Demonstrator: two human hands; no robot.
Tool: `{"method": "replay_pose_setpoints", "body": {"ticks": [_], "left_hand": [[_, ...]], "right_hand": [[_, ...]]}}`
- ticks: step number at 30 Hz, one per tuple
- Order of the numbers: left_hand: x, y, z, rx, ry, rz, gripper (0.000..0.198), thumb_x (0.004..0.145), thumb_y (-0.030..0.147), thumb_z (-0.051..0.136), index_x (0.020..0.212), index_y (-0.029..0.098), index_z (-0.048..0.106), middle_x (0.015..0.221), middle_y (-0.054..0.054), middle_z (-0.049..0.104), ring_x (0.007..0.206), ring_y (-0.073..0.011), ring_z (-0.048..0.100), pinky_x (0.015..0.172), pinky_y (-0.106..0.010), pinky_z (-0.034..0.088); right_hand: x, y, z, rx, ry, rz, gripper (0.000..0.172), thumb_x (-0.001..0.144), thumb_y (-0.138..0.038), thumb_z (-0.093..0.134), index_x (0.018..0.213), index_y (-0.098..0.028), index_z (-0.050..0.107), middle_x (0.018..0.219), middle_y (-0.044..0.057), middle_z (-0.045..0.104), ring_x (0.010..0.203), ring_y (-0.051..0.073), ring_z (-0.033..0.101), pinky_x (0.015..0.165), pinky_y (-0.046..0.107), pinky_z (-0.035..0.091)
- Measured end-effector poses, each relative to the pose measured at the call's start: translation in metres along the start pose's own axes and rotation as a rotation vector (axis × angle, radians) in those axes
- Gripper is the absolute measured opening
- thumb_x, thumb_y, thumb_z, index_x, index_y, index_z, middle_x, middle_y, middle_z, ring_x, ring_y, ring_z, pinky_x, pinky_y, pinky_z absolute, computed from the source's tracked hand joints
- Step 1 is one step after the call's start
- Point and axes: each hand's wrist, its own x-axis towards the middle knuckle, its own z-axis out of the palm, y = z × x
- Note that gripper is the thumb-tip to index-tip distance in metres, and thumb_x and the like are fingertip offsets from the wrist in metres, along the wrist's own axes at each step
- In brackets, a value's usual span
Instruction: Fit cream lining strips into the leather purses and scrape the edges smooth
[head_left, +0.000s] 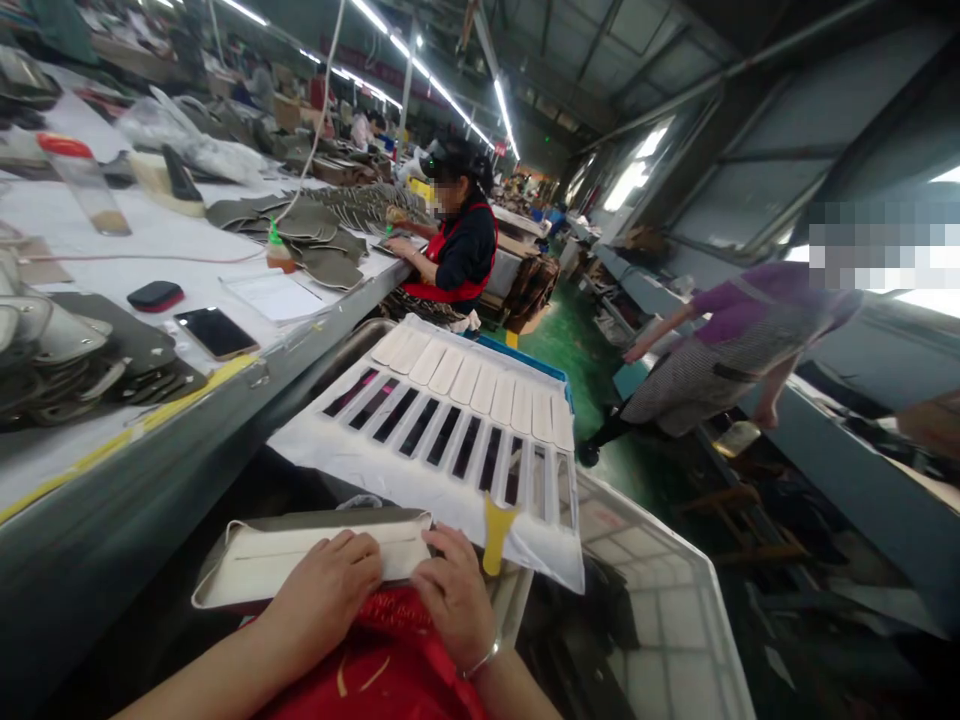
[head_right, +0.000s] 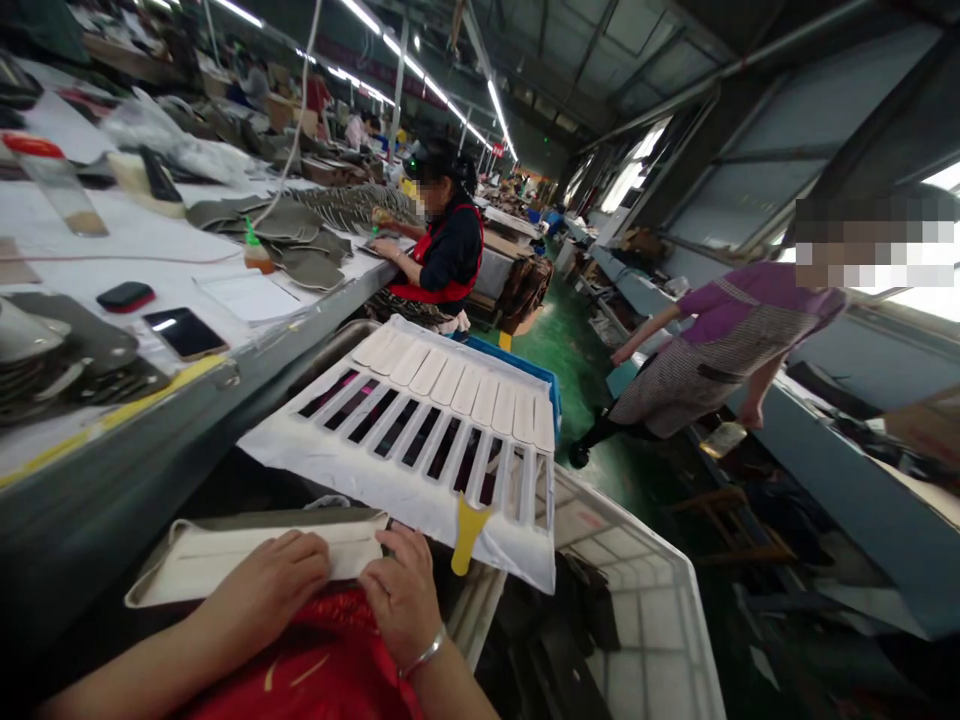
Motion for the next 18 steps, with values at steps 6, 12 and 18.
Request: {"method": "replay_pose_setpoints", "body": {"ticks": [6, 12, 18], "left_hand": [[0.005, 0.01, -0.007, 0.037, 0.017, -0.055, 0.026, 0.09, 0.016, 0.035, 0.077, 0.019, 0.057, 0.088, -0.005, 0.057, 0.084, -0.0206, 0.049, 0.074, -0.035, 0.037], [0.013, 0.018, -0.008, 0.101, 0.039, -0.134, 0.021, 0.086, 0.016, 0.037, 0.08, 0.019, 0.057, 0.089, -0.006, 0.057, 0.086, -0.0238, 0.051, 0.072, -0.038, 0.038], [0.017, 0.016, -0.007, 0.128, 0.016, -0.144, 0.024, 0.085, 0.017, 0.035, 0.079, 0.019, 0.058, 0.089, -0.008, 0.056, 0.085, -0.0254, 0.052, 0.07, -0.04, 0.04]], "right_hand": [[0.006, -0.013, 0.005, -0.044, 0.043, 0.048, 0.006, 0.079, -0.016, 0.056, 0.077, -0.02, 0.06, 0.12, 0.005, 0.055, 0.122, 0.022, 0.038, 0.107, 0.045, 0.02], [0.005, -0.022, 0.013, -0.176, 0.218, 0.231, 0.022, 0.082, -0.03, 0.053, 0.097, -0.014, 0.054, 0.123, 0.018, 0.05, 0.117, 0.03, 0.042, 0.096, 0.048, 0.034], [0.006, -0.013, 0.016, 0.274, -0.172, 0.754, 0.05, 0.08, -0.061, 0.048, 0.05, -0.02, 0.047, 0.047, 0.003, 0.049, 0.045, 0.015, 0.047, 0.049, 0.028, 0.036]]}}
